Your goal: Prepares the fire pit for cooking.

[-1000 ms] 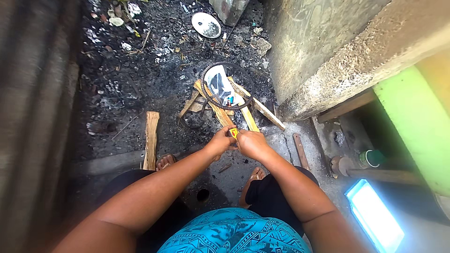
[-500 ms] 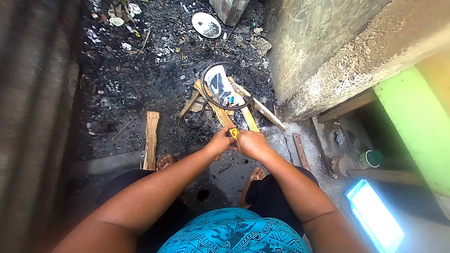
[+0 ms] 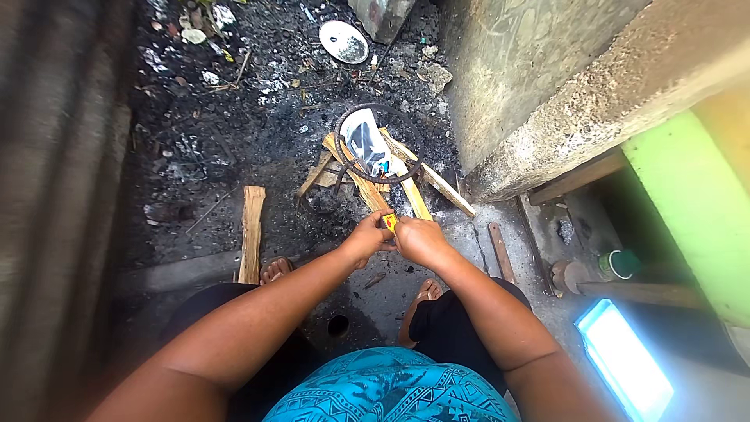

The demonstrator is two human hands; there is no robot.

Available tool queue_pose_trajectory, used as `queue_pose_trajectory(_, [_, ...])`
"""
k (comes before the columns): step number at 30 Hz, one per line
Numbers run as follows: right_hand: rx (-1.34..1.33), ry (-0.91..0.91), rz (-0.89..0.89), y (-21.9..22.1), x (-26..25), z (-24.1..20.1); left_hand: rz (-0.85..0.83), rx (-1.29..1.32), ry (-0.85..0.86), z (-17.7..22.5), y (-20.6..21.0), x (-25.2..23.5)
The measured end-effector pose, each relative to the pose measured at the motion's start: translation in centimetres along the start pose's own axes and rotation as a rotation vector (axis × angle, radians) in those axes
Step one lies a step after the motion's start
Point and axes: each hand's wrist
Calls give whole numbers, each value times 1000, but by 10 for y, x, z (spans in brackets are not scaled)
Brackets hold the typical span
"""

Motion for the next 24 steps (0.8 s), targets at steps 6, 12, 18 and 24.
queue_pose_trajectory(6, [10,-1,-9,0,0,0,1,3,-4,0,0,0])
queue_pose_trajectory(12, [10,-7,-2,0,0,1,-1,4,-2,0,0,0])
queue_pose_trajectory(18, [3,-3,-5,1,1,1,-2,-2,-4,0,0,0])
queue_pose_trajectory(24, [2,-6,-2,1,0,1,2,-5,-11,0,0,0])
Point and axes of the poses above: each hand's wrist, its own x-axis away from the middle knuckle, its own y-axis out of the palm, z = x × y, and after that the axes turned 9 degrees about x, right-handed
